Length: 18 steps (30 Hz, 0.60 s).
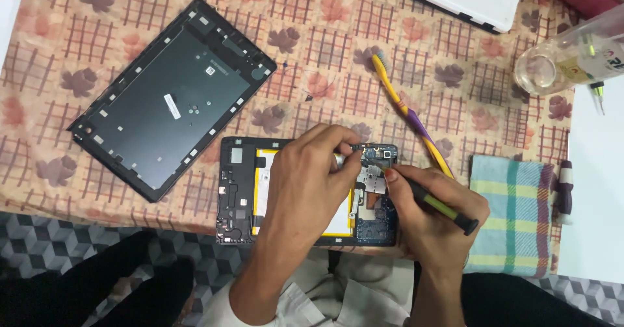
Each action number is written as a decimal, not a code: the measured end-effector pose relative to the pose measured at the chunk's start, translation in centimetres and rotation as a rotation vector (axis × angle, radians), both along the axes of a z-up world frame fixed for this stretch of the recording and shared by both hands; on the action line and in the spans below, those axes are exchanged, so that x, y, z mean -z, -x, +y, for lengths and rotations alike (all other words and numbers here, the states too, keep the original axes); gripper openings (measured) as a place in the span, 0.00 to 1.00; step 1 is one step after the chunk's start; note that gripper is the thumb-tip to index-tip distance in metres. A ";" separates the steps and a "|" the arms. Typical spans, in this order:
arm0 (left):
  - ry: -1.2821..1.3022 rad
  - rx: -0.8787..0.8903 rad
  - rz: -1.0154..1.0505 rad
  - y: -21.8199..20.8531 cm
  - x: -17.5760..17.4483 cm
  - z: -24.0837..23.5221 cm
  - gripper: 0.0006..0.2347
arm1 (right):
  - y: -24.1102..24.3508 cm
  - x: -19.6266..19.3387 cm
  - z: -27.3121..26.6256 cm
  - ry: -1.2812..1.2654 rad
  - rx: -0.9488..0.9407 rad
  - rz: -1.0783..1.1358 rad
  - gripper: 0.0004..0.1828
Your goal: The person uses a screwdriver to loosen screws and remove a metal bracket from the internal frame of a disassembled tablet. The person then uses the screwdriver to adjust components near the battery and motherboard area.
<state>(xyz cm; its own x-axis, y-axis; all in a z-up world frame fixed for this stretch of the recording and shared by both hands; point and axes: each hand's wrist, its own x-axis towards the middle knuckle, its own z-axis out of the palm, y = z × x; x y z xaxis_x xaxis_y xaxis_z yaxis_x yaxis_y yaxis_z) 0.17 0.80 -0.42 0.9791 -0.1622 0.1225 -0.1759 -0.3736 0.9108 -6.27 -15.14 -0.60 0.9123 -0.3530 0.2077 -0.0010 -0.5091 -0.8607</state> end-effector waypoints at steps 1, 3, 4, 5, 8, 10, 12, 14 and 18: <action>0.005 0.001 -0.005 0.0 0.0 0.0 0.07 | -0.1 0.0 0.0 0.029 -0.033 -0.035 0.07; 0.013 0.001 0.002 0.0 0.1 0.0 0.07 | -0.2 -0.1 0.0 0.025 -0.027 -0.005 0.07; 0.015 0.001 0.014 0.0 0.1 0.0 0.07 | -0.2 -0.1 0.0 0.023 -0.025 0.010 0.07; 0.017 0.001 0.026 0.0 0.1 0.0 0.07 | -0.2 -0.1 0.0 0.022 -0.031 0.010 0.07; 0.020 0.003 0.009 -0.1 0.1 0.0 0.07 | -0.2 -0.1 0.0 0.007 -0.038 0.011 0.06; 0.011 0.002 0.032 -0.1 0.0 0.0 0.07 | -0.2 -0.1 0.0 -0.018 -0.026 0.011 0.06; 0.003 0.001 0.050 -0.1 -0.1 0.0 0.07 | -0.2 -0.1 0.0 -0.008 -0.017 0.009 0.06; -0.002 0.000 0.066 -0.1 -0.1 0.0 0.07 | -0.1 -0.1 0.0 -0.004 -0.017 0.006 0.06; 0.017 0.005 0.055 -0.1 -0.2 0.0 0.06 | -0.2 -0.1 -0.1 -0.017 -0.032 0.012 0.06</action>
<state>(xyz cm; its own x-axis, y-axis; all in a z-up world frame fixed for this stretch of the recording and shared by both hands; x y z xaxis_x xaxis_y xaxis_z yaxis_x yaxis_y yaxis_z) 0.29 0.75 -0.27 0.9837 -0.1650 0.0713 -0.1270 -0.3574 0.9253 -6.12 -15.29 -0.52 0.9255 -0.3272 0.1908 0.0045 -0.4943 -0.8693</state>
